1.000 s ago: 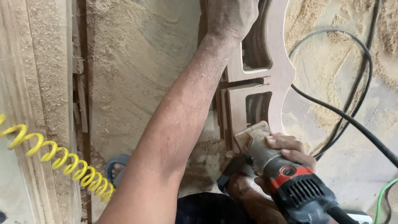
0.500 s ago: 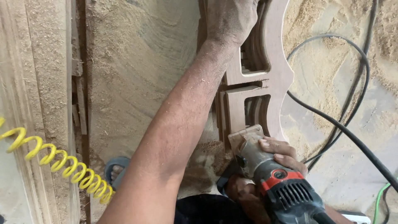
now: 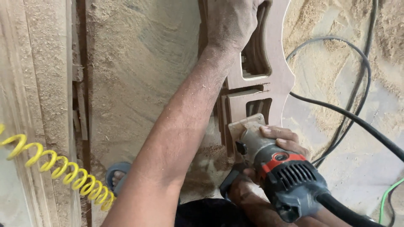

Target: Using a handheld power router to shape the edges and internal decorative cutouts of a wooden panel.

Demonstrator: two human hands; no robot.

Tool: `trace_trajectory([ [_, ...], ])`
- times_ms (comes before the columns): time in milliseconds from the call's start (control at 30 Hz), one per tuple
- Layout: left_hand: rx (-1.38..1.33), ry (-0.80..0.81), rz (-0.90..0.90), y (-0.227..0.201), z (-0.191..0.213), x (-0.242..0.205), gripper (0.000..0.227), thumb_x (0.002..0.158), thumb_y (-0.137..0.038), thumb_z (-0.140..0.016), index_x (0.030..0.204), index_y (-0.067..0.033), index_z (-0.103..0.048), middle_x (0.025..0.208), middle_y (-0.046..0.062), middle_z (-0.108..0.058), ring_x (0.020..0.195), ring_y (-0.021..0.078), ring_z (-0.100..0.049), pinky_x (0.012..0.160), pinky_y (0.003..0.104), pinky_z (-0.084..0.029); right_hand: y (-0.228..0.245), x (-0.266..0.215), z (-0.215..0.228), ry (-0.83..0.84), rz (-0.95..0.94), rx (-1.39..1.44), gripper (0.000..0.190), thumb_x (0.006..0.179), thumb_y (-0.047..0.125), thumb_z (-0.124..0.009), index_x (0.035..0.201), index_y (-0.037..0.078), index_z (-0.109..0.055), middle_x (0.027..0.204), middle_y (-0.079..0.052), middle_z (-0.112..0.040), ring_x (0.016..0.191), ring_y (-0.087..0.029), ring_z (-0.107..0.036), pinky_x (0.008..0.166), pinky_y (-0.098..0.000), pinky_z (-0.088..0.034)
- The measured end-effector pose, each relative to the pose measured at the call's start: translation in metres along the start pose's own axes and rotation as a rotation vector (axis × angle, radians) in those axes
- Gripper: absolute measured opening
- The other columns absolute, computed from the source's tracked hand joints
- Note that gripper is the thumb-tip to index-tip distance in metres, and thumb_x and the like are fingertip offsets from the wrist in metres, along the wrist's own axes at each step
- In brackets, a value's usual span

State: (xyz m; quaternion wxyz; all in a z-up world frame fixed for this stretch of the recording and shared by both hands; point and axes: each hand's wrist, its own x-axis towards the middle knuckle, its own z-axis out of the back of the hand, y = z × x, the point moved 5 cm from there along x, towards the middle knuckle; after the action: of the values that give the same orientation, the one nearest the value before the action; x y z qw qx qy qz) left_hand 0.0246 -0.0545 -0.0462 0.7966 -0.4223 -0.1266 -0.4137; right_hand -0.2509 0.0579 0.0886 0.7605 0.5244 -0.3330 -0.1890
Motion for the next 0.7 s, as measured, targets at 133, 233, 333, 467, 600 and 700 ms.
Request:
trace_trajectory([
  [133,-0.027,0.142,0.118,0.000,-0.002,-0.001,0.025,0.090,-0.026,-0.059,0.067,-0.0206,-0.062,0.052,-0.001,-0.051,0.043,0.0217,-0.050,0.035,0.039,-0.041,-0.008,0.012,0.000,0.001,0.111,-0.073,0.082,0.078,0.030,-0.090,0.142,0.011,-0.044,0.134,-0.005,-0.055,0.122,-0.027,-0.065,0.104,-0.0315,-0.061],
  [233,0.046,0.140,0.107,-0.002,0.001,0.001,0.023,0.086,-0.033,-0.071,0.075,-0.0166,-0.059,0.071,0.005,-0.061,0.067,0.0310,-0.059,0.056,0.047,-0.046,-0.020,0.022,-0.009,-0.131,0.163,0.007,0.080,0.074,0.032,-0.089,0.137,0.010,-0.045,0.126,-0.010,-0.058,0.118,-0.026,-0.066,0.099,-0.0346,-0.063],
  [333,-0.140,0.163,0.113,-0.009,0.016,0.007,0.016,0.079,-0.010,-0.060,0.068,-0.0194,-0.053,0.068,0.002,-0.047,0.059,0.0239,-0.045,0.044,0.045,-0.031,-0.012,0.033,-0.002,0.072,0.007,-0.078,0.088,0.077,0.027,-0.089,0.148,0.017,-0.038,0.137,-0.020,-0.057,0.131,-0.027,-0.061,0.115,-0.0365,-0.056],
  [467,-0.022,0.190,0.123,-0.008,0.012,0.006,0.010,0.080,-0.019,-0.067,0.072,-0.0244,-0.066,0.072,0.006,-0.059,0.066,0.0329,-0.058,0.046,0.051,-0.043,-0.012,0.047,-0.005,0.086,0.011,-0.110,0.085,0.078,0.028,-0.088,0.147,0.017,-0.038,0.138,-0.017,-0.054,0.132,-0.026,-0.060,0.116,-0.0359,-0.056],
  [600,0.073,0.144,0.086,-0.016,0.023,0.011,0.015,0.084,-0.031,-0.073,0.085,-0.0199,-0.064,0.087,0.004,-0.064,0.081,0.0321,-0.061,0.070,0.049,-0.047,-0.005,0.060,-0.008,0.125,0.005,-0.227,0.080,0.083,0.025,-0.085,0.145,0.013,-0.036,0.138,-0.017,-0.054,0.131,-0.027,-0.060,0.120,-0.0379,-0.051],
  [700,0.184,0.115,0.033,-0.020,0.029,0.013,0.021,0.081,-0.035,-0.080,0.092,-0.0234,-0.066,0.093,0.000,-0.064,0.085,0.0284,-0.060,0.081,0.048,-0.045,-0.009,0.061,-0.011,0.089,-0.015,-0.192,0.079,0.082,0.023,-0.085,0.145,0.015,-0.038,0.139,-0.016,-0.052,0.131,-0.026,-0.061,0.123,-0.0386,-0.050],
])
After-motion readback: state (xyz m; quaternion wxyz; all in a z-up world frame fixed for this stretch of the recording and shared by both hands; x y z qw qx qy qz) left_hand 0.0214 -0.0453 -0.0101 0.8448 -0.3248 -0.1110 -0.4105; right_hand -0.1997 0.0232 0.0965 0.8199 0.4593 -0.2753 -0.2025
